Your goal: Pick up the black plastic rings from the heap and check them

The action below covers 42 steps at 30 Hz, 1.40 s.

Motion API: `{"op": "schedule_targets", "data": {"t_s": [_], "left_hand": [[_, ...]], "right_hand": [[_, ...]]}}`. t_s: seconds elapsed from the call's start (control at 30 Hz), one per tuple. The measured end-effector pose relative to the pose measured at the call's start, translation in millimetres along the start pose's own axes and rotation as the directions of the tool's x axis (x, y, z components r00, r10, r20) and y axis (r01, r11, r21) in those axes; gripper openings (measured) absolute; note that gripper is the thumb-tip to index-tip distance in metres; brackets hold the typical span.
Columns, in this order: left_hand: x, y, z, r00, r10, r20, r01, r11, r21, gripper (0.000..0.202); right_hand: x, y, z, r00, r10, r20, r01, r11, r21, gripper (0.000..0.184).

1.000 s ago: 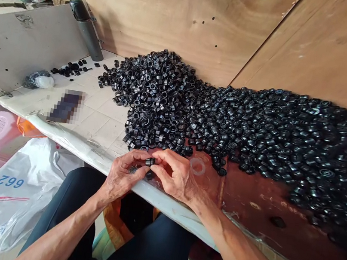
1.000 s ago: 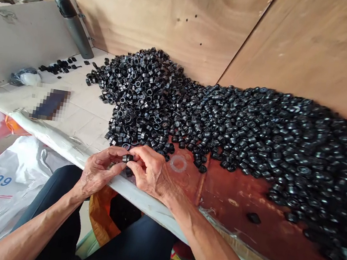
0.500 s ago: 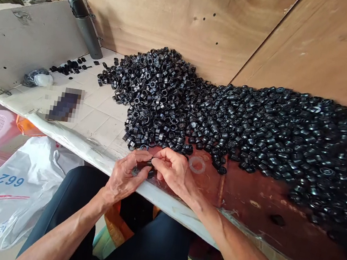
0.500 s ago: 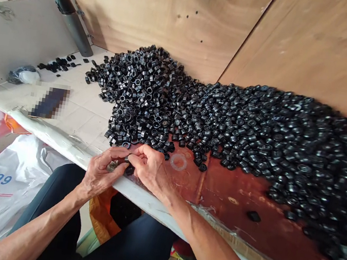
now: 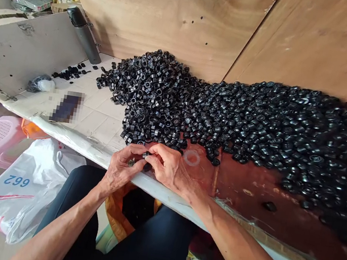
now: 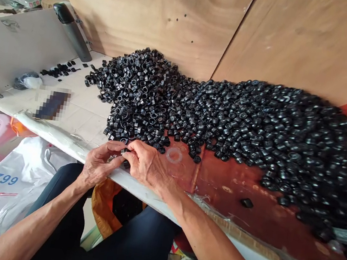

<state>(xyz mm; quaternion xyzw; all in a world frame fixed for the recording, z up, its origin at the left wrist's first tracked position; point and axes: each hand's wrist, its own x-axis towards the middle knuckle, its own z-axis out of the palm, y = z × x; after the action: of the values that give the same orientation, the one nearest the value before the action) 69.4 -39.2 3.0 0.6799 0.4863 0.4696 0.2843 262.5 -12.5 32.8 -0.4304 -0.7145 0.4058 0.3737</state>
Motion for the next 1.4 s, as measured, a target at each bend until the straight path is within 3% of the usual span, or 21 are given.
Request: {"op": "schedule_targets", "data": {"t_s": [0.07,0.13,0.2,0.27,0.33,0.4,0.5,0.57,0.67,0.77,0.9,0.97,1.03,1.07,1.13,1.17,1.27,1.4], "left_hand": [[-0.6,-1.5,0.6,0.996,0.088,-0.006,-0.088,0.994,0.057,0.021],[-2.1,-3.4,3.0,0.973,0.23,-0.011,-0.226,0.961,0.16,0.024],[-3.3,-4.1,5.4,0.938,0.347,0.007,-0.338,0.91,0.239,0.027],[-3.0,-2.6,6.2,0.926,0.376,0.026,-0.37,0.893,0.256,0.028],[-0.7,0.9,5.0,0.947,0.317,0.055,-0.321,0.917,0.236,0.027],[3.0,4.8,2.8,0.963,0.238,0.125,-0.261,0.941,0.216,0.026],[7.4,8.6,-0.2,0.944,0.193,0.266,-0.251,0.945,0.208,0.023],[7.1,10.1,-1.9,0.932,0.166,0.322,-0.239,0.949,0.204,0.021],[-1.0,13.6,-6.9,0.916,0.132,0.379,-0.208,0.964,0.166,0.017],[-17.3,20.4,-17.7,0.887,0.186,0.424,-0.238,0.968,0.074,0.016],[-33.1,29.8,-33.4,0.888,0.193,0.418,-0.202,0.979,-0.022,0.009],[-30.5,31.0,-34.1,0.925,0.085,0.369,-0.099,0.995,0.02,0.013],[-19.7,28.3,-27.3,0.972,-0.051,0.23,0.022,0.992,0.128,0.017],[-11.9,25.5,-21.6,0.986,-0.093,0.14,0.067,0.981,0.18,0.014],[5.3,17.9,-7.9,0.993,-0.094,0.075,0.073,0.969,0.238,0.005],[13.6,13.6,-1.0,0.995,-0.066,0.074,0.044,0.963,0.266,0.014],[30.7,2.1,14.4,0.996,0.001,0.093,-0.034,0.934,0.355,0.024],[32.0,-3.9,20.3,1.0,-0.012,0.008,0.008,0.908,0.418,0.014]], "right_hand": [[-0.3,0.1,1.7,1.0,0.018,-0.011,-0.018,1.0,-0.017,0.007],[1.2,0.6,3.1,0.979,0.199,0.045,-0.203,0.972,0.121,0.009],[3.6,1.3,3.2,0.912,0.377,0.16,-0.409,0.861,0.301,0.013],[5.5,1.4,0.9,0.861,0.446,0.244,-0.509,0.76,0.405,0.015],[6.4,0.8,-3.6,0.857,0.454,0.244,-0.515,0.765,0.386,0.017],[6.7,-0.2,-9.6,0.867,0.444,0.226,-0.493,0.83,0.26,0.024],[6.6,-0.1,-17.1,0.861,0.452,0.232,-0.472,0.881,0.034,0.033],[5.7,2.0,-19.2,0.862,0.427,0.272,-0.436,0.899,-0.03,0.028],[3.1,5.2,-19.2,0.865,0.345,0.364,-0.366,0.93,-0.011,0.016],[0.2,3.9,-19.3,0.846,0.266,0.462,-0.314,0.949,0.028,0.009],[-0.5,-1.6,-21.3,0.761,0.212,0.613,-0.307,0.95,0.053,0.011],[1.5,-1.0,-21.5,0.821,0.238,0.519,-0.287,0.958,0.015,0.012],[4.5,2.7,-20.8,0.928,0.252,0.276,-0.243,0.968,-0.066,0.014],[6.0,5.1,-20.5,0.957,0.247,0.15,-0.23,0.966,-0.121,0.013],[8.6,9.8,-20.9,0.974,0.228,-0.014,-0.225,0.945,-0.238,0.008],[9.6,11.6,-22.4,0.974,0.22,-0.055,-0.226,0.929,-0.294,0.006],[11.8,15.4,-34.1,0.972,0.208,-0.112,-0.235,0.89,-0.391,0.007],[14.3,18.6,-57.1,0.971,0.193,-0.139,-0.235,0.868,-0.438,0.011]]}}
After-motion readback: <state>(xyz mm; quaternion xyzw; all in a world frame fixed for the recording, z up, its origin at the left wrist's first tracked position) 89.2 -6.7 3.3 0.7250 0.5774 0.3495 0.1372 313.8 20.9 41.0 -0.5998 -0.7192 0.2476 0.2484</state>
